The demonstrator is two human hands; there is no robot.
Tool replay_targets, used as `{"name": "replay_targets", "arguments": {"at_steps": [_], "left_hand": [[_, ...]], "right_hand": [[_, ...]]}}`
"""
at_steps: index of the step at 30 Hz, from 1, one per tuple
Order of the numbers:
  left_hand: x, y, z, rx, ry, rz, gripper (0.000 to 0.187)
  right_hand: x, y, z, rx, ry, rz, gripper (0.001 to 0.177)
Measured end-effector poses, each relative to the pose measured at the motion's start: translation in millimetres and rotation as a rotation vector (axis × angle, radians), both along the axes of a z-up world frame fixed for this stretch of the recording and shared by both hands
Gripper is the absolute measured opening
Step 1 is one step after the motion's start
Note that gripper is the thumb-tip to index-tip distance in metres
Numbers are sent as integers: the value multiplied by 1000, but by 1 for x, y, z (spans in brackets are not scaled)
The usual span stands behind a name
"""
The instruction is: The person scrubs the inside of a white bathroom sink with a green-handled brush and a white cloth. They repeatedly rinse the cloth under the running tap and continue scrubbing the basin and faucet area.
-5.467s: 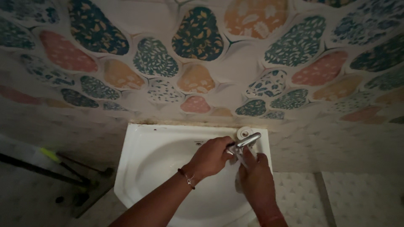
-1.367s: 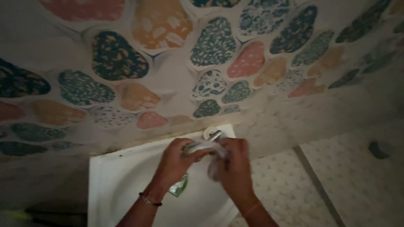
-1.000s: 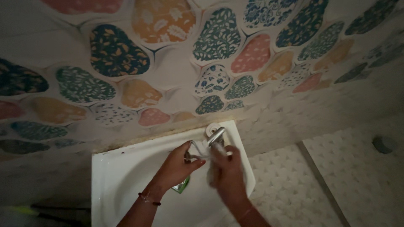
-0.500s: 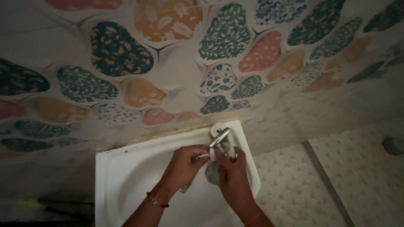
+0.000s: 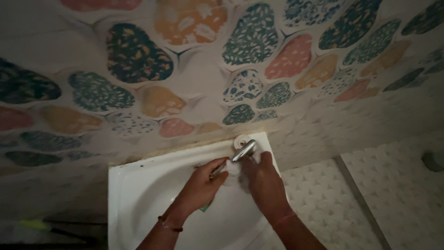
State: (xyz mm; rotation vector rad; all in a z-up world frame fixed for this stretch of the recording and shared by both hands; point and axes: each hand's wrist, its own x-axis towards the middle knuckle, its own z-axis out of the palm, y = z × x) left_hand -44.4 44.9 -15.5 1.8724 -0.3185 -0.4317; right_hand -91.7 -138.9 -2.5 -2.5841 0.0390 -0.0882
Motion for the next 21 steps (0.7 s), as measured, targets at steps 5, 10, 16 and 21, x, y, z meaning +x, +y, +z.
{"name": "replay_targets", "arguments": {"at_steps": [5, 10, 16, 21], "left_hand": [[2, 0, 11, 61, 119, 43, 43], [3, 0, 18, 53, -20, 9, 37], [-1, 0, 24, 52, 33, 67, 37], [-7, -5, 41, 53, -295, 213, 34]], "right_hand": [[-14, 18, -5, 8, -273, 98, 56], [3, 6, -6, -68, -32, -25, 34], [-11, -5, -14, 30, -87, 71, 48], [0, -20, 15, 382, -371, -138, 46]]}}
